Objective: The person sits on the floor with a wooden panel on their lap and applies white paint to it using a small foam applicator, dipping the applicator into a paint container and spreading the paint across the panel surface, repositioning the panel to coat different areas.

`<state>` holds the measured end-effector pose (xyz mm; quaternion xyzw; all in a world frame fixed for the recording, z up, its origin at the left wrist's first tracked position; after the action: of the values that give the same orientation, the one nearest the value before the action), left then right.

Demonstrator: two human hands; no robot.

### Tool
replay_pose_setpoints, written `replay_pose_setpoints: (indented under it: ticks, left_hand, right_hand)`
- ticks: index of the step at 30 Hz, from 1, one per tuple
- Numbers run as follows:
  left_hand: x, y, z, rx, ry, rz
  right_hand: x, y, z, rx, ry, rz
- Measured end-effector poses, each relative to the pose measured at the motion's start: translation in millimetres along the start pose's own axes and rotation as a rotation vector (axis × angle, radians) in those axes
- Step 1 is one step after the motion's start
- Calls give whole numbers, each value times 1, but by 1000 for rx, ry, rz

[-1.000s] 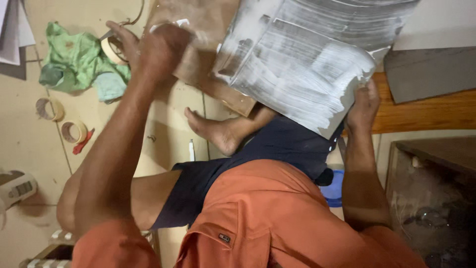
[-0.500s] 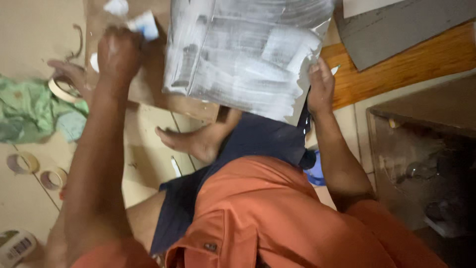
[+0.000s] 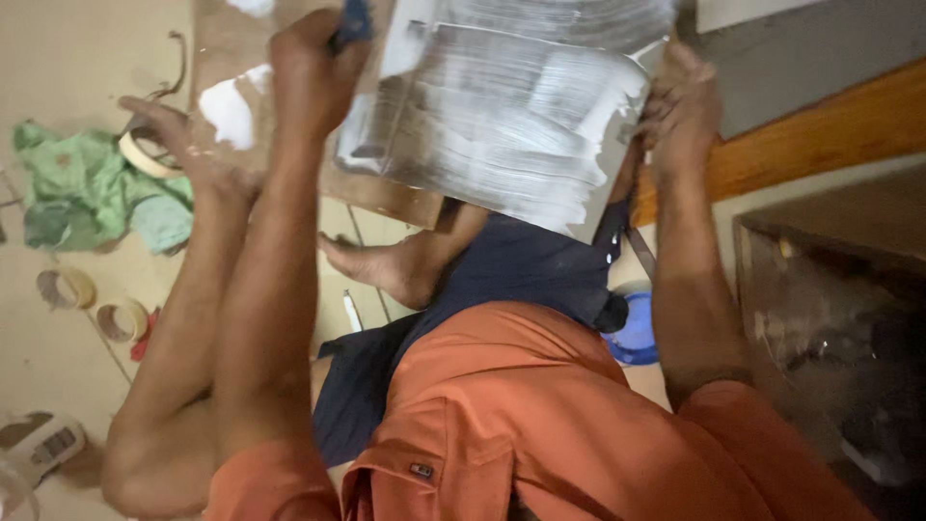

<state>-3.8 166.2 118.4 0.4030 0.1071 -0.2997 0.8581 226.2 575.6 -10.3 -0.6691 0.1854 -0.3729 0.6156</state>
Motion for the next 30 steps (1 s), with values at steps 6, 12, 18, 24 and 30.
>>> replay_pose_setpoints:
  ticks: [6, 12, 18, 24, 30]
  left_hand:
    - [-29, -13, -37, -378, 202, -42]
    - [-22, -47, -71, -564, 142, 83]
    - [-23, -24, -96, -429, 59, -27]
    - [-11, 43, -126, -217, 33, -45]
    - [6, 96, -170, -46, -53, 55]
  right_hand:
    - [-51, -17, -37, -273, -278, 234]
    - [-54, 1, -30, 4, -84, 222]
    - [-47, -11, -31, -28, -108, 255]
    - [-42, 5, -21, -34, -242, -87]
    - [-38, 11, -20, -164, -373, -153]
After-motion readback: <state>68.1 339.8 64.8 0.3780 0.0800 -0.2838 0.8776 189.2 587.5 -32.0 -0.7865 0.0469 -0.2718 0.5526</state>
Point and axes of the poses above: each hand's wrist, its own x-axis away from the middle knuckle, its own z-axis out of the back of the hand, y = z × x, the point moved 9 cm from there along -x, towards the middle knuckle, and after that the axes turned 7 degrees about y, right-handed, at the moved point
